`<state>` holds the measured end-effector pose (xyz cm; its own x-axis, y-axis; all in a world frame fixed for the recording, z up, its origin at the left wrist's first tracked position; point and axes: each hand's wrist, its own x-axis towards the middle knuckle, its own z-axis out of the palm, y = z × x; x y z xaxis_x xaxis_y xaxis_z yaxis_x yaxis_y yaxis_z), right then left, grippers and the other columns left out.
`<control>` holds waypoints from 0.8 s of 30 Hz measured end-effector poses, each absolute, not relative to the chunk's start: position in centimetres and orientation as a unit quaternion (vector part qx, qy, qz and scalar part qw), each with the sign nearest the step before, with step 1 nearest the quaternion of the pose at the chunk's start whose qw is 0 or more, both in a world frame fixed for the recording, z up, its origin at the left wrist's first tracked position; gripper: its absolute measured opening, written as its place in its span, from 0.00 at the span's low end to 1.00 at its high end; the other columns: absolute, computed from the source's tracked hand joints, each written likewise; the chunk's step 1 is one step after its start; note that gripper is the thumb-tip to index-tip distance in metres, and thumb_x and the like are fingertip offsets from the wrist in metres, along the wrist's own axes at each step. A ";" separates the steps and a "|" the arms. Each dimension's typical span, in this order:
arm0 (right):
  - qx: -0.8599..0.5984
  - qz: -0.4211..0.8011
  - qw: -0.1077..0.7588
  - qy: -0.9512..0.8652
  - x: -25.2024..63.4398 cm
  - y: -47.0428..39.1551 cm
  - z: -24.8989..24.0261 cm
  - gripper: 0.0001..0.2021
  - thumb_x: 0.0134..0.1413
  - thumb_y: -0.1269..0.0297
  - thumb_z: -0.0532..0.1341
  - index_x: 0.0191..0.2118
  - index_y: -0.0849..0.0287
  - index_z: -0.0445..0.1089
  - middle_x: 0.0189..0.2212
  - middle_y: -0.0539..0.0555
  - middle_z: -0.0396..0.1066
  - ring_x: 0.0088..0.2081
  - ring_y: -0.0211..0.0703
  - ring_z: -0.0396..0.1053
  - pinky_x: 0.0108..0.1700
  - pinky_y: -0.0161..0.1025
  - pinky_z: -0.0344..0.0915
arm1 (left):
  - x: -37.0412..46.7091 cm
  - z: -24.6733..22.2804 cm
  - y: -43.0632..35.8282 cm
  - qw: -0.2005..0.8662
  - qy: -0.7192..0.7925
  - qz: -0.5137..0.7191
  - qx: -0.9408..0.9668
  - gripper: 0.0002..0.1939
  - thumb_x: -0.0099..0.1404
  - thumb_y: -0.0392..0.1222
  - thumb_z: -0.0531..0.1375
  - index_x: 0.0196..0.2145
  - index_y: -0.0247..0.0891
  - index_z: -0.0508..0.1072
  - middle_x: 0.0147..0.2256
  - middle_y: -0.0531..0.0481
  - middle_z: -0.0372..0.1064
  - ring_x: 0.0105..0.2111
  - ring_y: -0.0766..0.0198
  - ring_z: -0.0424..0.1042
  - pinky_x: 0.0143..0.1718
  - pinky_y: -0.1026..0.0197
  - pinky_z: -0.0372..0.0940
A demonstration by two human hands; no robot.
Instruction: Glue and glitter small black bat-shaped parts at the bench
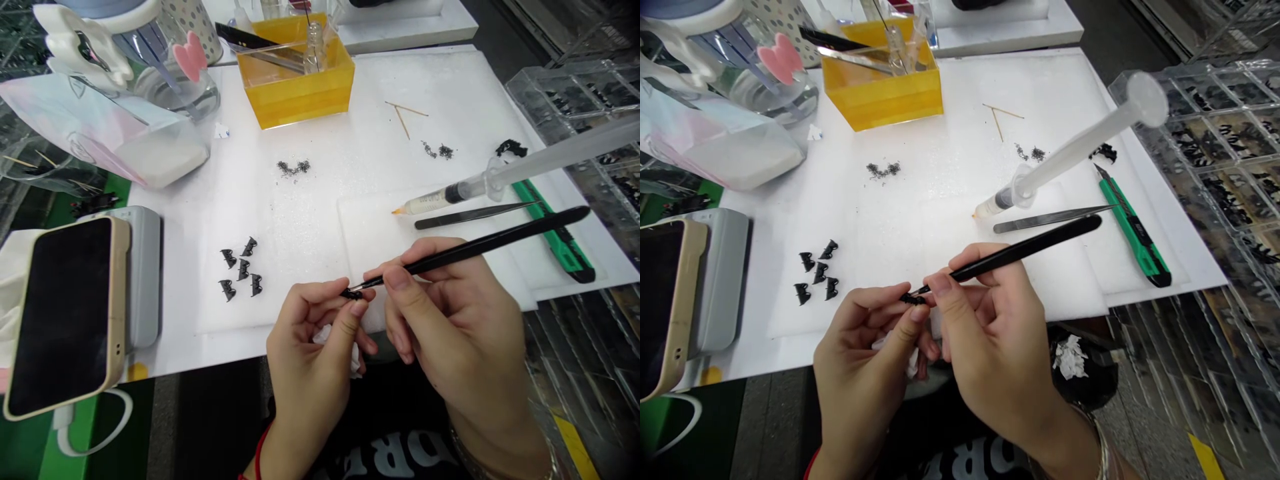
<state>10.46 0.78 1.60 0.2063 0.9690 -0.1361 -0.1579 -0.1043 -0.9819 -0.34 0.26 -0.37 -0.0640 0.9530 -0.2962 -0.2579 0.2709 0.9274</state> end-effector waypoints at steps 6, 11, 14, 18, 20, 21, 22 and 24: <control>-0.548 0.504 0.549 -0.379 10.4 0.9 1.4 0.05 0.58 0.64 0.61 0.37 0.53 0.63 0.21 0.43 0.67 0.14 0.26 0.61 0.14 0.24 0.59 | -0.4 -0.4 0.0 0.596 0.529 0.505 0.332 0.08 0.58 0.32 0.65 0.34 0.40 0.70 0.27 0.54 0.76 0.16 0.72 0.70 0.12 0.75 0.63; -0.554 0.502 0.546 -0.377 10.4 0.8 1.4 0.04 0.58 0.65 0.60 0.38 0.53 0.63 0.27 0.46 0.72 0.14 0.25 0.61 0.14 0.25 0.59 | -0.5 -0.4 0.0 0.600 0.526 0.506 0.328 0.08 0.58 0.32 0.65 0.34 0.40 0.71 0.25 0.55 0.74 0.15 0.72 0.70 0.12 0.75 0.63; -0.553 0.501 0.547 -0.381 10.5 0.7 1.4 0.04 0.58 0.65 0.60 0.37 0.54 0.63 0.27 0.46 0.72 0.14 0.26 0.61 0.14 0.25 0.59 | -0.5 -0.5 0.3 0.599 0.524 0.505 0.333 0.08 0.59 0.32 0.65 0.34 0.40 0.71 0.19 0.58 0.70 0.15 0.71 0.70 0.12 0.76 0.63; -0.554 0.496 0.546 -0.386 10.4 0.8 1.3 0.04 0.59 0.66 0.60 0.37 0.53 0.63 0.20 0.43 0.65 0.14 0.26 0.59 0.14 0.24 0.57 | -0.5 -0.4 0.3 0.602 0.522 0.502 0.337 0.08 0.59 0.32 0.64 0.34 0.40 0.71 0.18 0.59 0.70 0.14 0.72 0.69 0.12 0.76 0.62; -0.549 0.497 0.546 -0.391 10.4 0.8 1.4 0.04 0.59 0.66 0.60 0.37 0.53 0.62 0.17 0.41 0.61 0.13 0.25 0.59 0.13 0.23 0.56 | -0.6 -0.3 0.2 0.604 0.521 0.502 0.335 0.07 0.59 0.32 0.64 0.34 0.40 0.71 0.18 0.59 0.70 0.14 0.72 0.69 0.12 0.76 0.63; -0.547 0.499 0.545 -0.395 10.4 0.9 1.4 0.05 0.58 0.66 0.60 0.37 0.53 0.62 0.16 0.40 0.60 0.13 0.26 0.59 0.13 0.23 0.56 | -0.6 -0.3 0.2 0.605 0.520 0.503 0.333 0.07 0.59 0.32 0.64 0.34 0.40 0.71 0.18 0.59 0.70 0.14 0.73 0.68 0.12 0.76 0.62; -0.544 0.501 0.543 -0.398 10.5 0.9 1.4 0.05 0.58 0.65 0.60 0.37 0.53 0.62 0.16 0.40 0.60 0.13 0.26 0.59 0.13 0.24 0.56 | -0.6 -0.3 0.1 0.605 0.521 0.503 0.330 0.07 0.59 0.32 0.64 0.34 0.40 0.71 0.19 0.59 0.71 0.14 0.73 0.68 0.12 0.76 0.63; -0.539 0.510 0.544 -0.393 10.7 0.9 1.4 0.05 0.59 0.65 0.60 0.38 0.53 0.61 0.20 0.42 0.63 0.14 0.26 0.59 0.13 0.25 0.56 | -0.6 -0.3 0.1 0.606 0.520 0.505 0.327 0.08 0.59 0.32 0.65 0.34 0.40 0.71 0.23 0.57 0.75 0.14 0.73 0.69 0.11 0.76 0.62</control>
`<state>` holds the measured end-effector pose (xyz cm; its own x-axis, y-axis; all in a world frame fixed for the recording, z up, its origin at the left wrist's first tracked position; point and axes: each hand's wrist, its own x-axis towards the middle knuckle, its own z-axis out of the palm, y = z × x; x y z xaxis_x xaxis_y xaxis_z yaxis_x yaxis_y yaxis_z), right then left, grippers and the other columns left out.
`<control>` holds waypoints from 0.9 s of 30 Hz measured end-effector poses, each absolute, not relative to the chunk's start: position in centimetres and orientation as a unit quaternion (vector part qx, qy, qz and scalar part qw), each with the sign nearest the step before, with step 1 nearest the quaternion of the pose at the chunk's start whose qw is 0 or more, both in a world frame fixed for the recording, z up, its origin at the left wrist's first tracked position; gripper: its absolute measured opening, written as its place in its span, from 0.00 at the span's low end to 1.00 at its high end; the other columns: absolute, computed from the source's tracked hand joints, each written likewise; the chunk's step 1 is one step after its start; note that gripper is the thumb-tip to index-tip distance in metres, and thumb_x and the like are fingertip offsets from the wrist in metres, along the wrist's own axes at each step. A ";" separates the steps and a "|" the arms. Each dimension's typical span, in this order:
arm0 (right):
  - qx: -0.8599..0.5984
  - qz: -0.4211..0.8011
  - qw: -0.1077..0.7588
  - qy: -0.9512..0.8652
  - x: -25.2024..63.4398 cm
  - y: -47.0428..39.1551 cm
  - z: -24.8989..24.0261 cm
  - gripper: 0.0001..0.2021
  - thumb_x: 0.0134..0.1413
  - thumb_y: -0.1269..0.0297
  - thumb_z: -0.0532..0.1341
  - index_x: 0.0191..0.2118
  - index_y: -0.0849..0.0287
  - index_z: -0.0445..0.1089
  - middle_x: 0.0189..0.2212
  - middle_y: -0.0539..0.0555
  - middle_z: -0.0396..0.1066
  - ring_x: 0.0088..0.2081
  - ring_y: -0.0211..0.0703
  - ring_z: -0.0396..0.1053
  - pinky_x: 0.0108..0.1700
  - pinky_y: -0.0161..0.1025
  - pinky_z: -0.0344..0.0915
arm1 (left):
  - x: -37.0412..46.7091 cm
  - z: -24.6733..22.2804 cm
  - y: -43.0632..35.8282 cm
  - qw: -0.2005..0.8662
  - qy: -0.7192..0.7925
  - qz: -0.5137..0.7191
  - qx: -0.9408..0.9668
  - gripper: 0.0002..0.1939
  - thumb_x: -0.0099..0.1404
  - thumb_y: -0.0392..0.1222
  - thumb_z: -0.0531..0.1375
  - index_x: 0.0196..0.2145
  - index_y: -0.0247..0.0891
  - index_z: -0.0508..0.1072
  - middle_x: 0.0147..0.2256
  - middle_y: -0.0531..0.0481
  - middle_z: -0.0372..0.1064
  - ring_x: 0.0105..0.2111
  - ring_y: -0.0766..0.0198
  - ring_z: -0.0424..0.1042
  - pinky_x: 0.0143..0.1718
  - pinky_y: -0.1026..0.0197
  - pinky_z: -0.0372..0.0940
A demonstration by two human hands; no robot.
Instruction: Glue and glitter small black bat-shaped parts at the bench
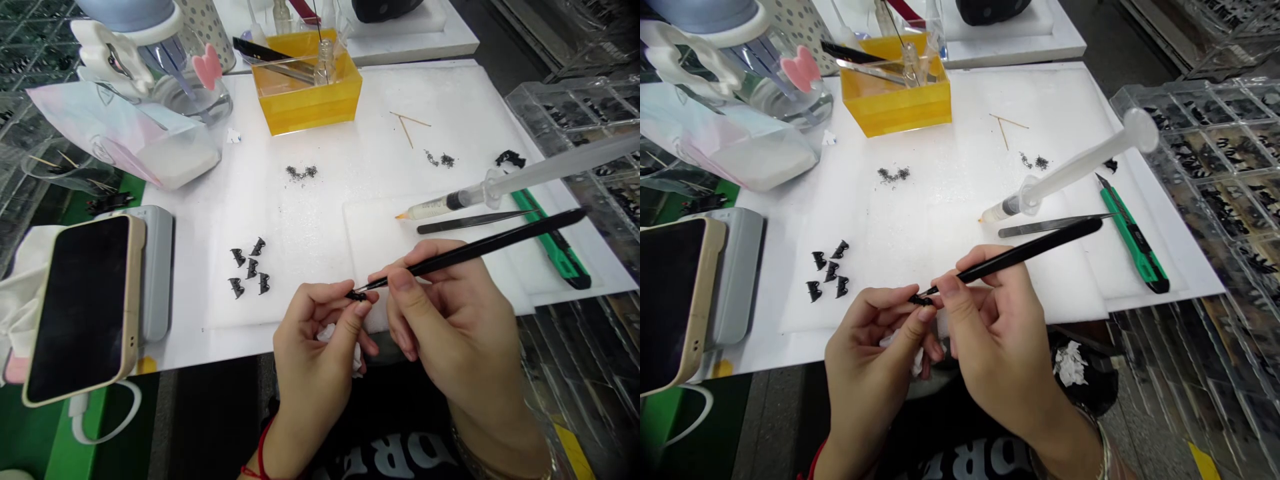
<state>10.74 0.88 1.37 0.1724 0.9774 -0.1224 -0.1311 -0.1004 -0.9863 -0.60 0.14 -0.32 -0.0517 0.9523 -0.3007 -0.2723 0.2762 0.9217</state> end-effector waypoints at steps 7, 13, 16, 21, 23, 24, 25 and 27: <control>-0.519 0.534 0.546 -0.385 11.5 0.7 1.0 0.03 0.61 0.65 0.57 0.39 0.53 0.60 0.32 0.47 0.68 0.15 0.27 0.62 0.13 0.29 0.58 | -0.6 -0.4 0.3 0.592 0.521 0.509 0.345 0.08 0.59 0.32 0.65 0.34 0.41 0.71 0.31 0.54 0.78 0.16 0.72 0.71 0.11 0.75 0.63; -0.518 0.536 0.535 -0.396 11.6 0.7 1.0 0.03 0.61 0.65 0.57 0.39 0.54 0.60 0.32 0.46 0.68 0.16 0.26 0.62 0.14 0.29 0.59 | -0.6 -0.4 0.2 0.590 0.517 0.510 0.353 0.08 0.59 0.32 0.65 0.34 0.42 0.71 0.31 0.55 0.78 0.16 0.73 0.71 0.11 0.76 0.63; -0.519 0.536 0.536 -0.396 11.5 0.7 1.0 0.03 0.61 0.65 0.57 0.39 0.54 0.60 0.31 0.45 0.67 0.16 0.26 0.62 0.14 0.28 0.59 | -0.6 -0.3 0.2 0.588 0.516 0.511 0.356 0.08 0.59 0.32 0.65 0.35 0.41 0.72 0.31 0.54 0.78 0.16 0.72 0.71 0.11 0.75 0.63; -0.518 0.540 0.534 -0.393 11.4 0.7 1.2 0.03 0.62 0.65 0.56 0.39 0.53 0.60 0.26 0.43 0.66 0.16 0.27 0.61 0.15 0.28 0.60 | -0.6 -0.3 0.2 0.589 0.524 0.506 0.349 0.07 0.59 0.32 0.65 0.34 0.40 0.71 0.31 0.52 0.78 0.16 0.72 0.71 0.12 0.75 0.63; -0.518 0.541 0.532 -0.395 11.4 0.7 1.2 0.03 0.62 0.65 0.56 0.39 0.52 0.60 0.25 0.43 0.65 0.16 0.27 0.61 0.15 0.28 0.60 | -0.5 -0.4 0.2 0.589 0.524 0.508 0.348 0.07 0.59 0.32 0.65 0.34 0.40 0.71 0.30 0.52 0.78 0.16 0.72 0.71 0.12 0.75 0.63; -0.519 0.541 0.529 -0.397 11.4 0.6 1.2 0.03 0.62 0.65 0.57 0.39 0.52 0.60 0.24 0.43 0.65 0.16 0.27 0.61 0.15 0.28 0.60 | -0.5 -0.4 0.2 0.588 0.523 0.509 0.349 0.07 0.59 0.32 0.65 0.34 0.40 0.71 0.30 0.53 0.78 0.16 0.72 0.71 0.11 0.75 0.63; -0.520 0.540 0.528 -0.399 11.4 0.6 1.2 0.03 0.62 0.64 0.57 0.39 0.52 0.60 0.24 0.43 0.66 0.16 0.27 0.61 0.15 0.28 0.59 | -0.5 -0.4 0.2 0.588 0.525 0.507 0.349 0.07 0.58 0.32 0.65 0.34 0.40 0.71 0.29 0.53 0.77 0.16 0.72 0.71 0.11 0.75 0.63; -0.525 0.536 0.526 -0.401 11.4 0.6 1.2 0.03 0.61 0.64 0.57 0.39 0.53 0.60 0.26 0.44 0.68 0.16 0.27 0.61 0.15 0.28 0.59 | -0.5 -0.3 0.2 0.587 0.529 0.504 0.349 0.08 0.58 0.32 0.65 0.34 0.41 0.71 0.29 0.54 0.77 0.16 0.72 0.70 0.11 0.75 0.62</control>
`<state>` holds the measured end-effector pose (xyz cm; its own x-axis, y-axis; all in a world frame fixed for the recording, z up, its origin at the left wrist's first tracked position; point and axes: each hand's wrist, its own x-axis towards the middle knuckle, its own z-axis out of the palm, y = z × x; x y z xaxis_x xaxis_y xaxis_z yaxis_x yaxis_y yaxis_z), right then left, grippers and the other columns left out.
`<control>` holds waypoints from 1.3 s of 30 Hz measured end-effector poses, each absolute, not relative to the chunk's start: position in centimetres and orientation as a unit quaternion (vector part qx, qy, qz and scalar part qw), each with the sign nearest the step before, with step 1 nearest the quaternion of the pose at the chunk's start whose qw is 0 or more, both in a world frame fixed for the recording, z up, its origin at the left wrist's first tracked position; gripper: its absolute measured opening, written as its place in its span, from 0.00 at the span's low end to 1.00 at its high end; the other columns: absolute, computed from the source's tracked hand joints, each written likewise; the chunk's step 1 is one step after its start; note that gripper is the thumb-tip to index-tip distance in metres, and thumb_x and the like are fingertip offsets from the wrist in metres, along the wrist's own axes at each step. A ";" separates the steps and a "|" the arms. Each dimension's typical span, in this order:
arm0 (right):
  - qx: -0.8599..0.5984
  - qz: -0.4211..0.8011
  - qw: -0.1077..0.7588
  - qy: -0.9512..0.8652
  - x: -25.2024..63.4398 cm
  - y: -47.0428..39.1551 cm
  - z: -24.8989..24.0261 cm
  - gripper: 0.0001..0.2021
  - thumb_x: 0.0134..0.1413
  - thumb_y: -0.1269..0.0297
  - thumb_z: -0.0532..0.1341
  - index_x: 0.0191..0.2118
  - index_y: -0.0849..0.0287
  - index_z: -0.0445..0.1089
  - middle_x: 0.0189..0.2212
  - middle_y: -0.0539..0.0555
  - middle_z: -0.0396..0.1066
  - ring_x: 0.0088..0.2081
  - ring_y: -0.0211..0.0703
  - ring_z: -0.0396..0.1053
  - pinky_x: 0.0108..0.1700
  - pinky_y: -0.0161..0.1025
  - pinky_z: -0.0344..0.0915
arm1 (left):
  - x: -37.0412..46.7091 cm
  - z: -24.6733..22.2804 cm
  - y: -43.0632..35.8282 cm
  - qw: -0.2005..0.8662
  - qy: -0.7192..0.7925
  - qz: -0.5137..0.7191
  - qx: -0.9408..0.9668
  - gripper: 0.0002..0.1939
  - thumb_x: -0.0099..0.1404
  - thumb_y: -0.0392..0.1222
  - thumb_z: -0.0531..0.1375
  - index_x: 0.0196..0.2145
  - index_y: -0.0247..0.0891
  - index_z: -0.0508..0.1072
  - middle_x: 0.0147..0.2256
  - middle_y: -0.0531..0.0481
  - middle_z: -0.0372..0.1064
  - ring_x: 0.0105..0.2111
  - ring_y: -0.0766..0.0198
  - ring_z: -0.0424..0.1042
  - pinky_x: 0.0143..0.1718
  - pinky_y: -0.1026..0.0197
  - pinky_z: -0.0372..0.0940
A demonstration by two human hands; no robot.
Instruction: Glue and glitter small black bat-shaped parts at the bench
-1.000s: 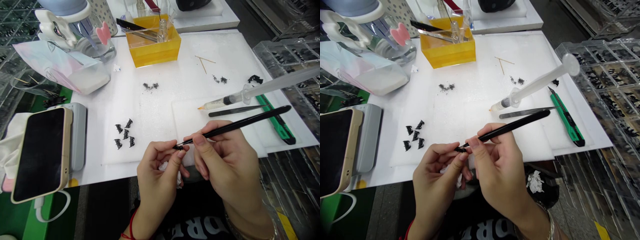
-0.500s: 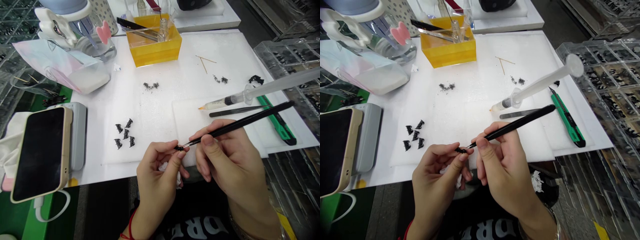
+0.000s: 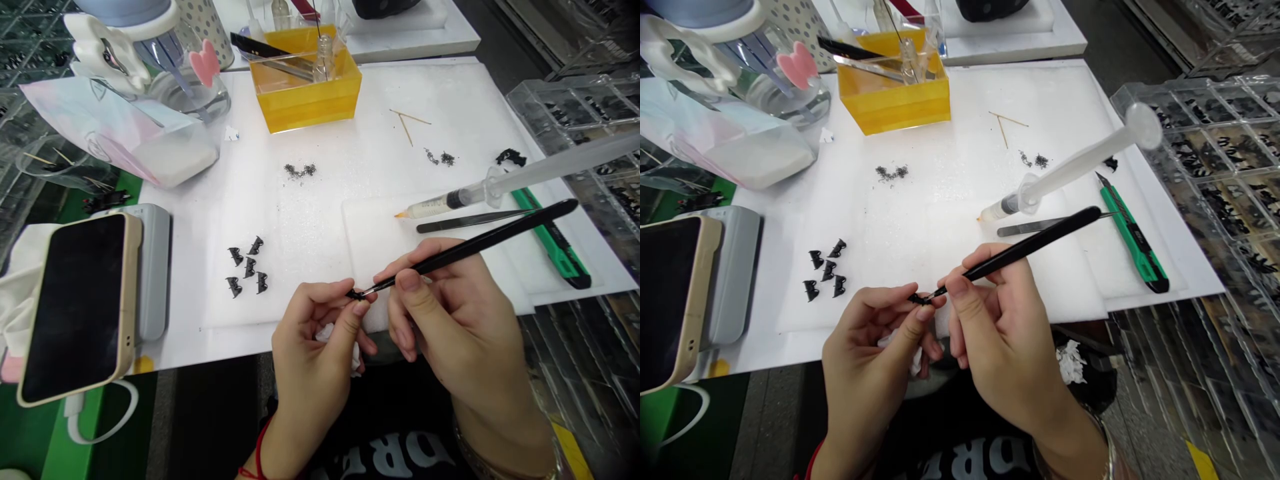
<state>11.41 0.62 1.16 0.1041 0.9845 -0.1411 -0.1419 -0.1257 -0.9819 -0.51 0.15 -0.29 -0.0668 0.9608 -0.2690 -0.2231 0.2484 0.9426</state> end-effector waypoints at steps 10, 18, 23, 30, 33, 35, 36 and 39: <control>-0.519 0.540 0.531 -0.396 11.4 0.8 1.1 0.03 0.62 0.64 0.57 0.39 0.52 0.59 0.23 0.42 0.65 0.16 0.28 0.61 0.15 0.28 0.59 | -0.5 -0.3 0.2 0.586 0.531 0.499 0.354 0.07 0.59 0.33 0.65 0.35 0.40 0.71 0.30 0.53 0.77 0.16 0.72 0.71 0.11 0.75 0.63; -0.521 0.538 0.531 -0.396 11.4 0.7 1.0 0.04 0.61 0.64 0.57 0.40 0.52 0.60 0.25 0.43 0.65 0.16 0.28 0.61 0.15 0.29 0.59 | -0.6 -0.2 0.1 0.589 0.531 0.496 0.353 0.07 0.59 0.33 0.65 0.35 0.40 0.71 0.30 0.53 0.77 0.16 0.72 0.71 0.11 0.75 0.63; -0.527 0.535 0.525 -0.400 11.4 0.7 1.1 0.04 0.61 0.63 0.57 0.39 0.53 0.59 0.26 0.44 0.67 0.15 0.27 0.61 0.15 0.28 0.60 | -0.5 -0.4 0.2 0.588 0.529 0.499 0.356 0.07 0.59 0.33 0.65 0.34 0.41 0.71 0.30 0.53 0.77 0.16 0.72 0.71 0.11 0.75 0.63; -0.536 0.524 0.523 -0.405 11.4 0.7 1.1 0.05 0.61 0.63 0.58 0.39 0.53 0.60 0.29 0.45 0.70 0.15 0.26 0.60 0.14 0.27 0.58 | -0.6 -0.3 0.2 0.587 0.533 0.497 0.354 0.07 0.59 0.34 0.65 0.34 0.41 0.71 0.29 0.54 0.76 0.16 0.72 0.70 0.11 0.75 0.63; -0.541 0.518 0.528 -0.400 11.4 0.7 1.1 0.05 0.60 0.63 0.58 0.39 0.54 0.60 0.24 0.43 0.66 0.13 0.26 0.59 0.13 0.27 0.56 | -0.5 -0.3 0.2 0.585 0.534 0.496 0.356 0.07 0.59 0.33 0.65 0.35 0.41 0.72 0.29 0.54 0.76 0.16 0.72 0.70 0.11 0.75 0.63; -0.544 0.521 0.527 -0.393 11.3 0.8 1.1 0.06 0.60 0.62 0.59 0.38 0.54 0.59 0.18 0.40 0.61 0.13 0.27 0.58 0.12 0.26 0.55 | -0.4 -0.4 0.2 0.583 0.533 0.498 0.359 0.07 0.59 0.33 0.65 0.35 0.41 0.72 0.29 0.54 0.77 0.16 0.72 0.70 0.11 0.75 0.63; -0.544 0.525 0.526 -0.389 11.3 0.9 1.1 0.06 0.60 0.62 0.59 0.38 0.54 0.59 0.17 0.39 0.59 0.12 0.27 0.58 0.12 0.26 0.55 | -0.4 -0.4 0.1 0.581 0.534 0.498 0.359 0.07 0.58 0.33 0.65 0.35 0.40 0.72 0.29 0.54 0.77 0.16 0.72 0.70 0.11 0.75 0.63; -0.534 0.551 0.522 -0.372 11.1 1.3 1.1 0.07 0.60 0.61 0.58 0.37 0.53 0.58 0.14 0.38 0.57 0.11 0.28 0.56 0.12 0.26 0.54 | -0.4 -0.4 0.1 0.580 0.527 0.503 0.365 0.07 0.58 0.33 0.65 0.34 0.40 0.73 0.29 0.53 0.77 0.16 0.71 0.70 0.12 0.74 0.63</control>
